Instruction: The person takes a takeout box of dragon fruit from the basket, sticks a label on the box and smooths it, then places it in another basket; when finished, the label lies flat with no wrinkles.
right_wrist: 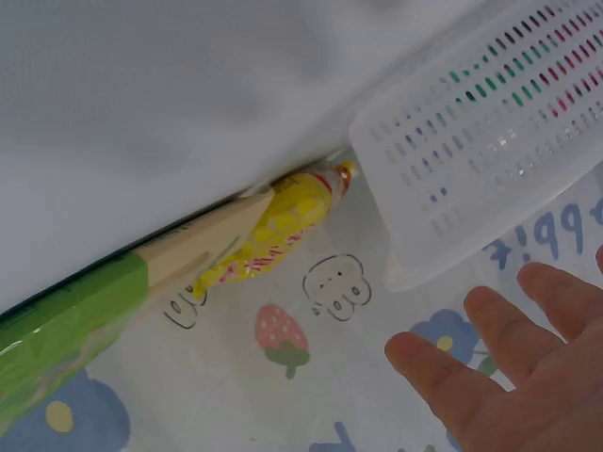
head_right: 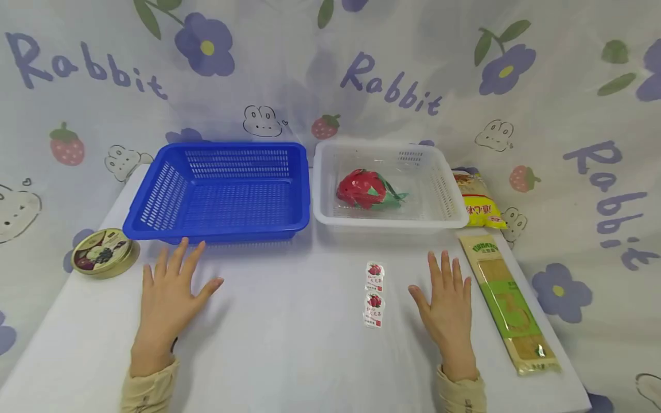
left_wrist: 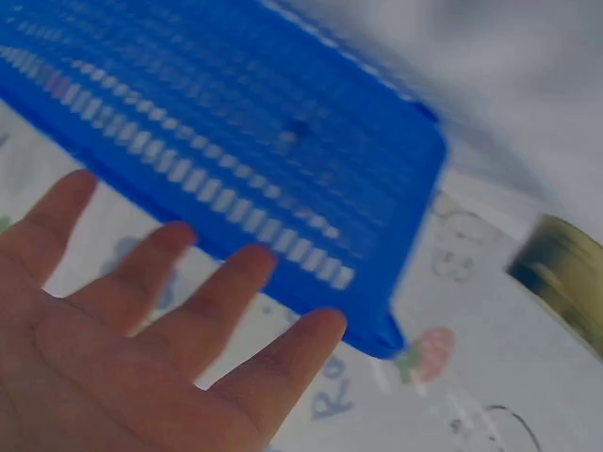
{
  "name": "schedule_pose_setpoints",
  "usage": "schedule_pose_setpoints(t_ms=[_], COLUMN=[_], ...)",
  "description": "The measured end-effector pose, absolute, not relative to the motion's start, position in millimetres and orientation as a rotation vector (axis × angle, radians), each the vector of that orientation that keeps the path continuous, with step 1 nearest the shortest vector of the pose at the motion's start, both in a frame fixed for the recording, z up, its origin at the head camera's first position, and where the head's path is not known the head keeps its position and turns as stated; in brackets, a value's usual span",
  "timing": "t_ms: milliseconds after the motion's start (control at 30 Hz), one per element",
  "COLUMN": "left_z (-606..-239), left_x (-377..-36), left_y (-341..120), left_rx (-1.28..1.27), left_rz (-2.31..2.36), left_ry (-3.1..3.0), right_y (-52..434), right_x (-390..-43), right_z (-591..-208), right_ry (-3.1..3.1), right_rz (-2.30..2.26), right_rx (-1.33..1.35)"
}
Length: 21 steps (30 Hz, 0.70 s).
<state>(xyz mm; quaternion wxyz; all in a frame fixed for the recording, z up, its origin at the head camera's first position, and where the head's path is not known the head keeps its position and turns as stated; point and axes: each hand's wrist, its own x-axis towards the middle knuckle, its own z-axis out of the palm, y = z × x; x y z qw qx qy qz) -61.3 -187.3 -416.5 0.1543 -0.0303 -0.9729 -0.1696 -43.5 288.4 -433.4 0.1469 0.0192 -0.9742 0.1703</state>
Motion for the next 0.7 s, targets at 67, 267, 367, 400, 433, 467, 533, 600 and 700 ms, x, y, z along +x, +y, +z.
schedule_pose_setpoints(t_ms=[67, 267, 367, 400, 433, 467, 533, 600, 700], left_z=[-412, -405, -406, -407, -409, -410, -413, -414, -413], left_x=[-64, -72, -78, -79, -81, -82, -84, -87, -93], left_y=[-179, -141, -112, -101, -90, -80, -60, -44, -26], left_rx=[-0.119, -0.286, -0.436, -0.495, -0.554, -0.608, -0.697, -0.742, -0.754], left_rz=[-0.492, -0.529, -0.566, -0.577, -0.594, -0.61, -0.641, -0.676, -0.71], left_ry=[-2.765, -2.684, -2.685, -2.692, -2.703, -2.725, -2.771, -2.81, -2.832], right_y=[288, 286, 286, 285, 285, 284, 283, 282, 284], right_x=[-47, -66, -83, -89, -95, -101, -114, -127, -146], right_z=[-432, -425, -417, -414, -411, -408, -402, -397, -392], right_ry=[-2.798, -2.772, -2.763, -2.762, -2.758, -2.76, -2.767, -2.781, -2.832], right_rz=[0.509, 0.569, 0.594, 0.611, 0.635, 0.657, 0.702, 0.726, 0.737], right_rx=[0.063, 0.138, 0.179, 0.189, 0.201, 0.212, 0.226, 0.231, 0.218])
